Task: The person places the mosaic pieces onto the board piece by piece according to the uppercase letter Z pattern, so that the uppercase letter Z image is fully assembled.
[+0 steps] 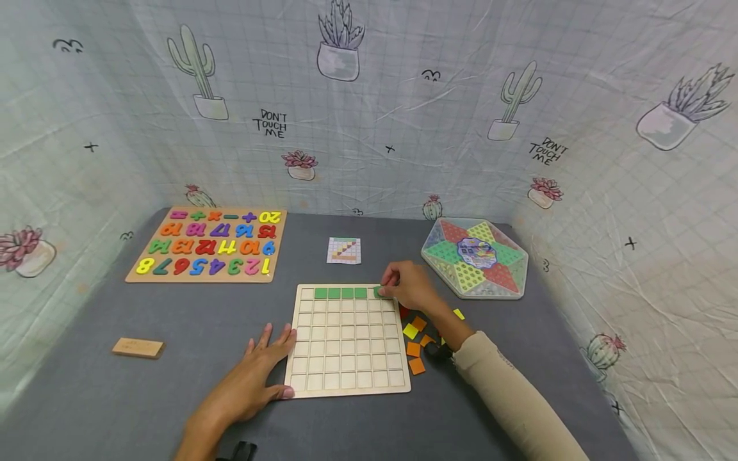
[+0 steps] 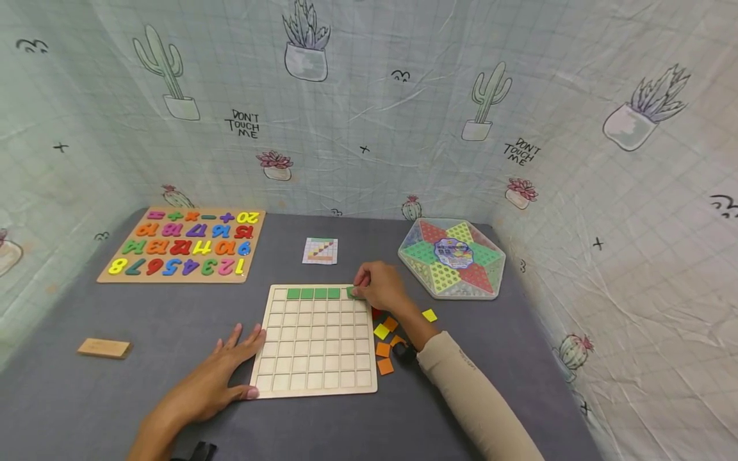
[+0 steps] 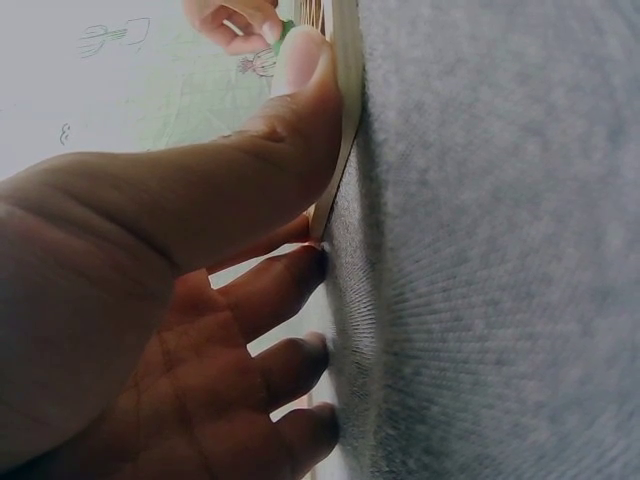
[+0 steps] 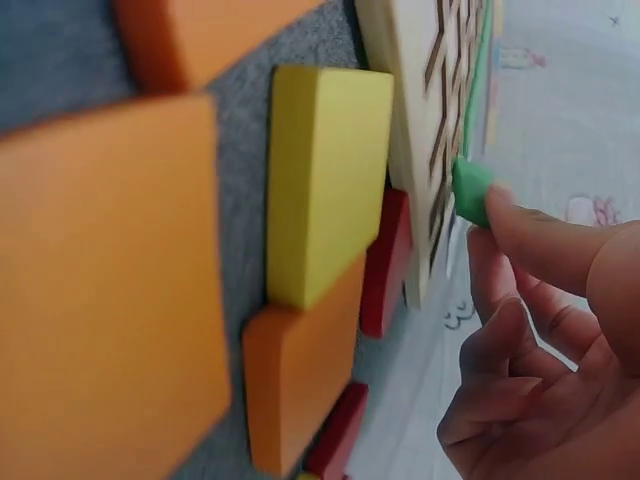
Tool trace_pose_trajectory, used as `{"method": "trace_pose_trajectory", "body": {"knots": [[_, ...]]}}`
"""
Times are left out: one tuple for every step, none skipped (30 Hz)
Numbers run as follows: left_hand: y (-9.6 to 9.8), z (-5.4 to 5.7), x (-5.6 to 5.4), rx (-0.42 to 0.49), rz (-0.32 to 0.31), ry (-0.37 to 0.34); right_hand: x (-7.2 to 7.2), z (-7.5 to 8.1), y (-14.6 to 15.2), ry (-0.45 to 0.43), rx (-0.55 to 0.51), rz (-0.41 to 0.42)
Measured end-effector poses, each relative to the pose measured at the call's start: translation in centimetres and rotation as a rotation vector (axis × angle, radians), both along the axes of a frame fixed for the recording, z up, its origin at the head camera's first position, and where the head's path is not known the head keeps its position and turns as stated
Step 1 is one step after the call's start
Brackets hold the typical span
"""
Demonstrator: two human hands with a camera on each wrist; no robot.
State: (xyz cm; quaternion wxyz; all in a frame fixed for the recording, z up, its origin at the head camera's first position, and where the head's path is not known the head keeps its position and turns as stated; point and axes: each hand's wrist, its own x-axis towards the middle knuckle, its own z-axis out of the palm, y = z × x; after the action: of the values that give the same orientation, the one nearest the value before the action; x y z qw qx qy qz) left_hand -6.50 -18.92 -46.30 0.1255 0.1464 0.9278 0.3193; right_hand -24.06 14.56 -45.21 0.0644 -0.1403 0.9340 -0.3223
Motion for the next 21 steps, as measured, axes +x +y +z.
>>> {"method": "trace_pose_trajectory", "body": {"knots": [[0.02,-0.04,-0.01,0.001,0.001,-0.003,-0.09,-0.09,-0.19,-0.002,0.012,-0.002],[0.04,-0.05,-0.03,0.003,0.003,-0.007,-0.18,-0.17,-0.36,-0.005,0.018,-0.001],[0.04,-0.07,-0.03,0.007,0.005,-0.010,-0.25,-0.22,-0.50,-0.008,0.028,-0.003],[0.05,-0.11,-0.05,0.007,0.005,-0.010,-0.30,-0.27,-0.63,-0.012,0.040,-0.006],[0.05,-0.14,-0.07,0.009,0.008,-0.011,-0.34,-0.31,-0.74,-0.012,0.051,-0.006],[0.04,-0.18,-0.08,0.009,0.008,-0.011,-0.37,-0.37,-0.82,-0.013,0.060,-0.004],[0.04,-0.20,-0.12,0.010,0.007,-0.010,-0.38,-0.39,-0.86,-0.013,0.067,-0.002],[0.04,-0.21,-0.15,0.008,0.004,-0.005,-0.38,-0.39,-0.91,-0.015,0.070,-0.001],[0.05,-0.22,-0.18,0.008,0.004,-0.006,-0.38,-0.37,-0.94,-0.015,0.073,0.001],[0.07,-0.21,-0.20,0.008,0.005,-0.008,-0.37,-0.36,-0.98,-0.015,0.072,0.007],[0.08,-0.21,-0.21,0.009,0.006,-0.009,-0.38,-0.35,-1.00,-0.015,0.068,0.015],[0.07,-0.22,-0.23,0.006,0.003,-0.004,-0.40,-0.35,-1.01,-0.017,0.064,0.021],[0.07,-0.22,-0.23,0.004,0.002,0.000,-0.42,-0.34,-1.03,-0.020,0.062,0.023],[0.08,-0.20,-0.22,0.001,0.002,0.001,-0.46,-0.35,-1.05,-0.021,0.061,0.024],[0.10,-0.17,-0.21,0.004,0.004,-0.005,-0.49,-0.35,-1.06,-0.023,0.060,0.024],[0.11,-0.15,-0.19,0.002,0.003,-0.004,-0.52,-0.38,-1.08,-0.025,0.062,0.022],[0.11,-0.14,-0.17,0.002,0.002,-0.005,-0.56,-0.41,-1.10,-0.026,0.066,0.020],[0.12,-0.11,-0.15,0.001,-0.001,-0.004,-0.61,-0.48,-1.11,-0.024,0.068,0.022],[0.14,-0.09,-0.13,0.002,0.001,-0.009,-0.65,-0.54,-1.14,-0.023,0.072,0.025],[0.16,-0.05,-0.10,0.004,0.000,-0.012,-0.69,-0.61,-1.15,-0.021,0.074,0.028],[0.17,-0.05,-0.09,0.006,0.001,-0.013,-0.70,-0.66,-1.15,-0.019,0.075,0.032]]}}
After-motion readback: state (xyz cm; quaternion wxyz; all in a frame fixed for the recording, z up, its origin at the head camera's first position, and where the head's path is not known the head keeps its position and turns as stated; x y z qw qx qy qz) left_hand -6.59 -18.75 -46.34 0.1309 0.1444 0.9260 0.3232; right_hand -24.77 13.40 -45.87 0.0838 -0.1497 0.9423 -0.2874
